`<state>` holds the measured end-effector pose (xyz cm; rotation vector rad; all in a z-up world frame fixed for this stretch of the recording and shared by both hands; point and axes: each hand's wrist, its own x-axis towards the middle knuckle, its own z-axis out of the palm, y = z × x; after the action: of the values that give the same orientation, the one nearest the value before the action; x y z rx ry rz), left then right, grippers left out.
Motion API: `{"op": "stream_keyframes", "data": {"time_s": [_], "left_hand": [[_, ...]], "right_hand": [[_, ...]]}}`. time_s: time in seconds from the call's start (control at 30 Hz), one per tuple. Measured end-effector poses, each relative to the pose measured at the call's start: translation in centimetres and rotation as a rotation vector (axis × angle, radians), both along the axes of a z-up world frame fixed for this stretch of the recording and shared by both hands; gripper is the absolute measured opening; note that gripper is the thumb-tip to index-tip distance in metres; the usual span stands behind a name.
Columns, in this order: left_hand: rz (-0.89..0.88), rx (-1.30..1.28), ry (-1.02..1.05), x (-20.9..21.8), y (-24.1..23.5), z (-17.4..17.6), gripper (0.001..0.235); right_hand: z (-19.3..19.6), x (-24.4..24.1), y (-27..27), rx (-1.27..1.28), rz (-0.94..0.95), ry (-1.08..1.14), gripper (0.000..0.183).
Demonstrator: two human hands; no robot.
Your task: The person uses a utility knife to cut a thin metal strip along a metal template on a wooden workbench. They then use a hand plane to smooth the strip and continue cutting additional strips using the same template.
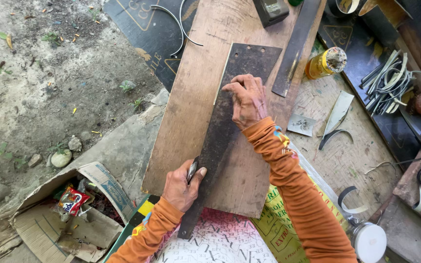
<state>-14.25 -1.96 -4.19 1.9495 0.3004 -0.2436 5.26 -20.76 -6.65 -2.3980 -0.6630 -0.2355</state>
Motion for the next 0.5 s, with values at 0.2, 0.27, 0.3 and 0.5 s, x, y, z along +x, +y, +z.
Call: {"op": "stream_keyframes", "data": {"time_s": [0.2,0.27,0.3,0.5], "left_hand": [[0.017,0.037,0.040,0.3,-0.8,-0.7,0.018],[0.015,0.040,-0.018,0.5,-0.8,-0.9,0.017],[0.011,0.031,-0.032,0.4,-0.8,-0.9,0.017],[-0.003,0.047,-0.057,0.7,-0.8,-0.9,0.018]], "right_hand": [[0.8,-0.4,0.4,-0.254,0.072,-0.051,0.043],[1.0,-0.3,1.1,-0.349,0.081,-0.067,0.040],[1.0,-0.5,1.3,-0.400,0.094,-0.083,0.038],[1.2,-1.2,2.7,-0.608,0.117,-0.258,0.020]]}}
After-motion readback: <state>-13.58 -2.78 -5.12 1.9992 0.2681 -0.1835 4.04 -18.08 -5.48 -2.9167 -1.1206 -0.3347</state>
